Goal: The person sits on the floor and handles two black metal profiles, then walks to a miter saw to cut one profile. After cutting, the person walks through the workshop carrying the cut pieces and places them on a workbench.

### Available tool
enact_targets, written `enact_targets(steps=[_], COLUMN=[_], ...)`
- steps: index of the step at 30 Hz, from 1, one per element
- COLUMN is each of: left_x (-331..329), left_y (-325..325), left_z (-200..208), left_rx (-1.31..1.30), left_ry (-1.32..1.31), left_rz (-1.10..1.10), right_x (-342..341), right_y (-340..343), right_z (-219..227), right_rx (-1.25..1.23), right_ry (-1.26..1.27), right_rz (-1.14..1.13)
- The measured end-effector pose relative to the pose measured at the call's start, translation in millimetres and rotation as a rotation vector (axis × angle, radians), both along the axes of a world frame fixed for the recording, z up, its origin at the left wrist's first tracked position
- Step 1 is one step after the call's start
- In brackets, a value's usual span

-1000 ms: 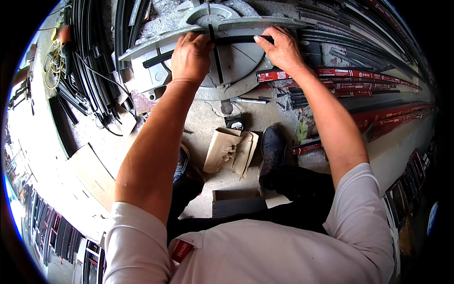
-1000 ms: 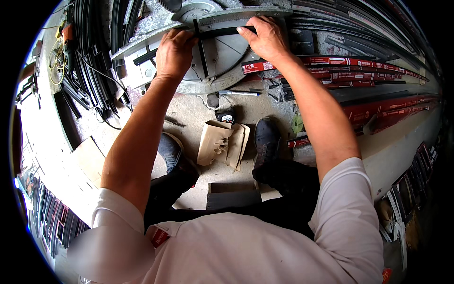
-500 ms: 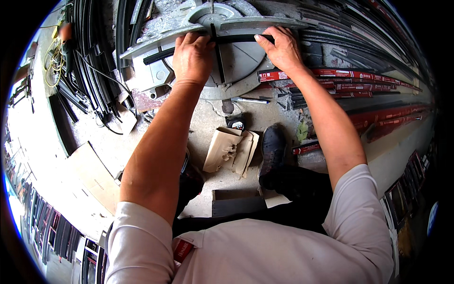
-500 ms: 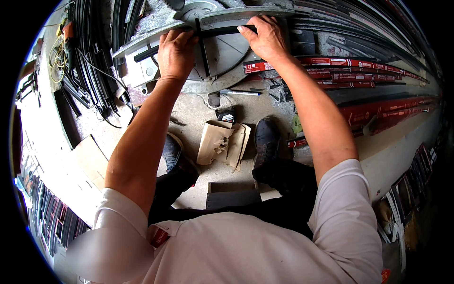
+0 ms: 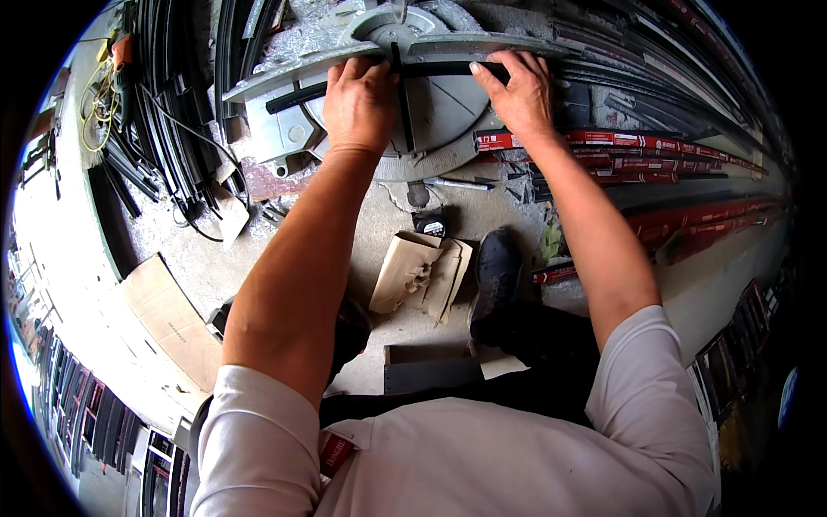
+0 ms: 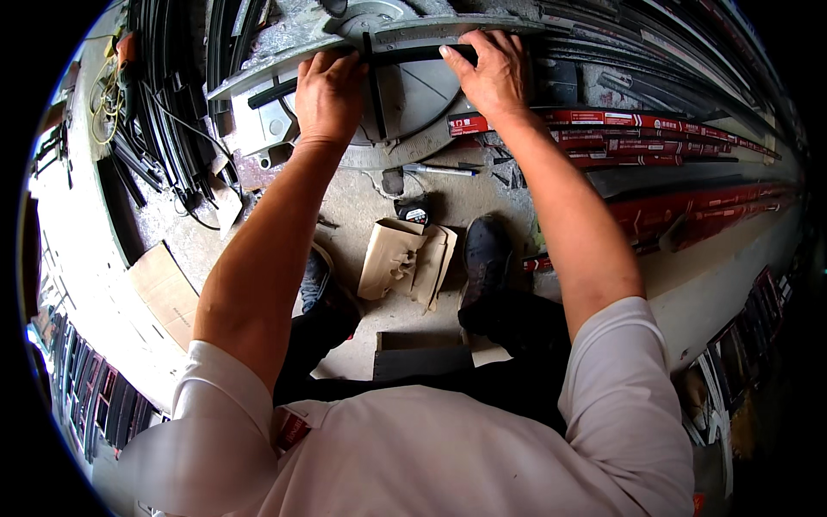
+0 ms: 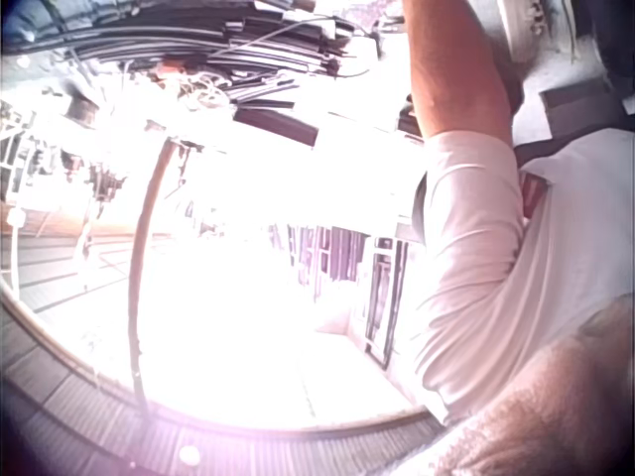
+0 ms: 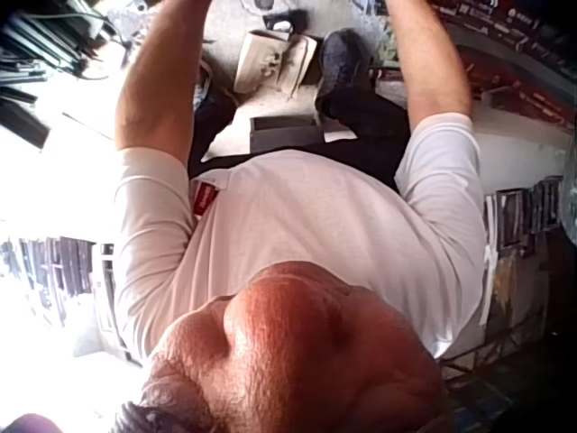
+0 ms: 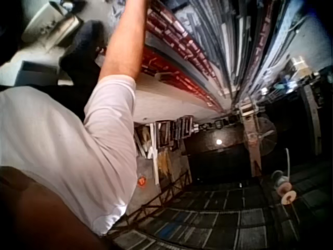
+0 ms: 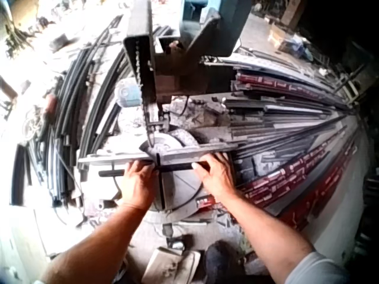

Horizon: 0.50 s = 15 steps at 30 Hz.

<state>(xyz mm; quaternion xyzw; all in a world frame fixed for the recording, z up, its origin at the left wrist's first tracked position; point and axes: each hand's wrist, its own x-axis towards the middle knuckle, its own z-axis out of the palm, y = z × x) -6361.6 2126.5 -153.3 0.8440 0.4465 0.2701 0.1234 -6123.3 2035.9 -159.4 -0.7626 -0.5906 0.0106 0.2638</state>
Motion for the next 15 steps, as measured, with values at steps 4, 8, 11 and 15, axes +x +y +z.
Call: enact_targets(steps=[4,8,11,15], left_x=[0.6,0.2,0.0,0.8], left_y=[-0.3,0.0,-0.6,1.3], left_z=[2.3,1.0,0.0,0.0], left_rx=[0.001,0.011,-0.01,0.014], left_ry=[0.003,0.004,-0.002,-0.009], left_rz=[0.002,-0.002,-0.003,-0.007], right_x=[-13.6,-23.6,-28.1,-32.7], right_y=[-5.7,-9.3,-9.4,-6.2], right_z=[-0.1,-2.5,-2.7,1.3], right_rx=[0.075,0.114,0.107,0.097], right_ry=[-0.115,-0.187,-0.148,-0.122], right_rz=[-0.081,-0.089,-0.023,0.12])
